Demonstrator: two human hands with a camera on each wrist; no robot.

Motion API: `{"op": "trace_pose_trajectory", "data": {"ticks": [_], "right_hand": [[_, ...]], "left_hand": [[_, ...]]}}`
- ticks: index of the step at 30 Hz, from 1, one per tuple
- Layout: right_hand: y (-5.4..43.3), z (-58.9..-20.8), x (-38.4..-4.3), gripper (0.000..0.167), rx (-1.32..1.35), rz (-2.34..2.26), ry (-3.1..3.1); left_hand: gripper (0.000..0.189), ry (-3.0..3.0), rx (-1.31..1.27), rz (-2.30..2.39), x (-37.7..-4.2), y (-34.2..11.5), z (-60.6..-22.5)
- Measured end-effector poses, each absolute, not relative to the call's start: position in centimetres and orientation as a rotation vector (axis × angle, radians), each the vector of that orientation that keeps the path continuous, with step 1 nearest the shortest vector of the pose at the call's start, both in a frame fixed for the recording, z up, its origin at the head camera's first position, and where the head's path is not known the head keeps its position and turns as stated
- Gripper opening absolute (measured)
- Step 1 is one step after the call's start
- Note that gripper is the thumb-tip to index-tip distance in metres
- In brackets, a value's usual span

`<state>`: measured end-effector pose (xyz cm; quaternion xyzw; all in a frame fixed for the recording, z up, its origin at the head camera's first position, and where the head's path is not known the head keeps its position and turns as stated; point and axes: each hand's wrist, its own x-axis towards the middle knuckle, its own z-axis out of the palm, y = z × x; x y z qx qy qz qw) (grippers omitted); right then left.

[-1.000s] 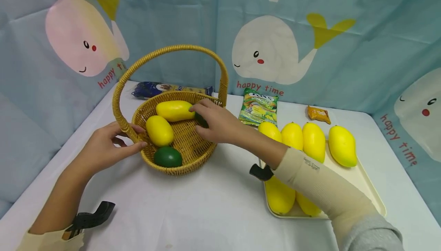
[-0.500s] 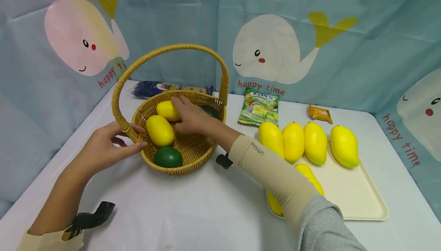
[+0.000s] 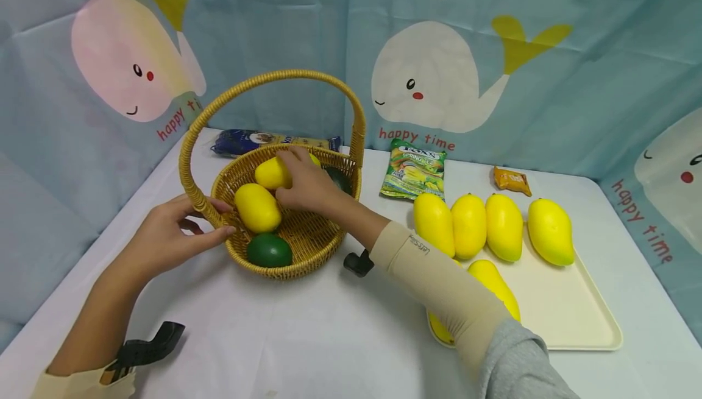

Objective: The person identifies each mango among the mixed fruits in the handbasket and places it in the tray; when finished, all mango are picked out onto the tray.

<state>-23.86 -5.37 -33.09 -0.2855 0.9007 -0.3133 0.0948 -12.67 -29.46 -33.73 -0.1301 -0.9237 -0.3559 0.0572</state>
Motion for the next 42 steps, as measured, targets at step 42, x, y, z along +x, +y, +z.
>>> {"op": "trace_pose_trajectory", "data": {"ticks": [42], "right_hand": [[-1.0,-31.9,-22.5,0.069,-0.871,-1.044,2.390]], "left_hand": [[0.035,-2.805,-0.393,-1.081,-12.6,-29.4,-33.6]]}}
